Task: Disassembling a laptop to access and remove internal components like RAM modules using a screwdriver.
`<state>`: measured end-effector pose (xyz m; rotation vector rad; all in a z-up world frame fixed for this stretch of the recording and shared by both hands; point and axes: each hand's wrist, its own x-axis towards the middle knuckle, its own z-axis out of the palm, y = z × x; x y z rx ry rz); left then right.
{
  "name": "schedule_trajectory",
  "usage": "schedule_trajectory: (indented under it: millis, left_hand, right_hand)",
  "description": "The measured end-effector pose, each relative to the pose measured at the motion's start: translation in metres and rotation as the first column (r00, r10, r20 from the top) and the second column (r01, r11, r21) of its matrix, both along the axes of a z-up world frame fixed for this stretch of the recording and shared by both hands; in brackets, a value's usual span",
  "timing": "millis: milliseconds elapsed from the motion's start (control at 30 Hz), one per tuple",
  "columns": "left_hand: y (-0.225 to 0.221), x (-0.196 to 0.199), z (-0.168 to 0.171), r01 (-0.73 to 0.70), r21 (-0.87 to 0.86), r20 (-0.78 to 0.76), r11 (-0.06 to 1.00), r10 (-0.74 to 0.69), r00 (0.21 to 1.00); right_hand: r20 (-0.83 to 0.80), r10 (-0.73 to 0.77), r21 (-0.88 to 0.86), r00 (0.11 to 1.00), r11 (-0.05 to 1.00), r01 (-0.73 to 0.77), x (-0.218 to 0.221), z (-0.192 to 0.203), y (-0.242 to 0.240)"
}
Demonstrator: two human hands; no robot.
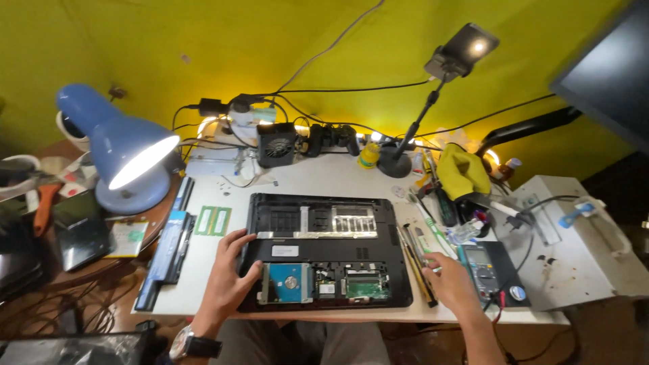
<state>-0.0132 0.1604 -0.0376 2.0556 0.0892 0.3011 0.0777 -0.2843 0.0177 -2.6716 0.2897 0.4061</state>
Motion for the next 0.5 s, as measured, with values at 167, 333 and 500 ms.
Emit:
schedule_trajectory:
  millis: [167, 333, 500]
  left_hand:
    - [-0.013, 0.000, -0.007, -0.038, 0.095, 0.012, 0.995, 0.037, 0.999]
    - [-0.050, 0.017, 0.003, -0.055, 0.319, 0.142, 0.946, 0.010, 0.990]
    - [-0.126, 0.044, 0.025, 0.340, 0.343, 0.068, 0.876, -0.384, 0.921]
  right_hand:
    - [0.061, -0.041, 0.034, 0.997, 0.999, 0.039, -0.008, 0.007, 0.008]
    - [0.111, -0.075, -0.021, 0.991, 0.997, 0.078, 0.007, -0.002, 0.014]
    - [0.168, -0.021, 0.009, 0.986, 1.000, 0.019, 0.020, -0.015, 0.016]
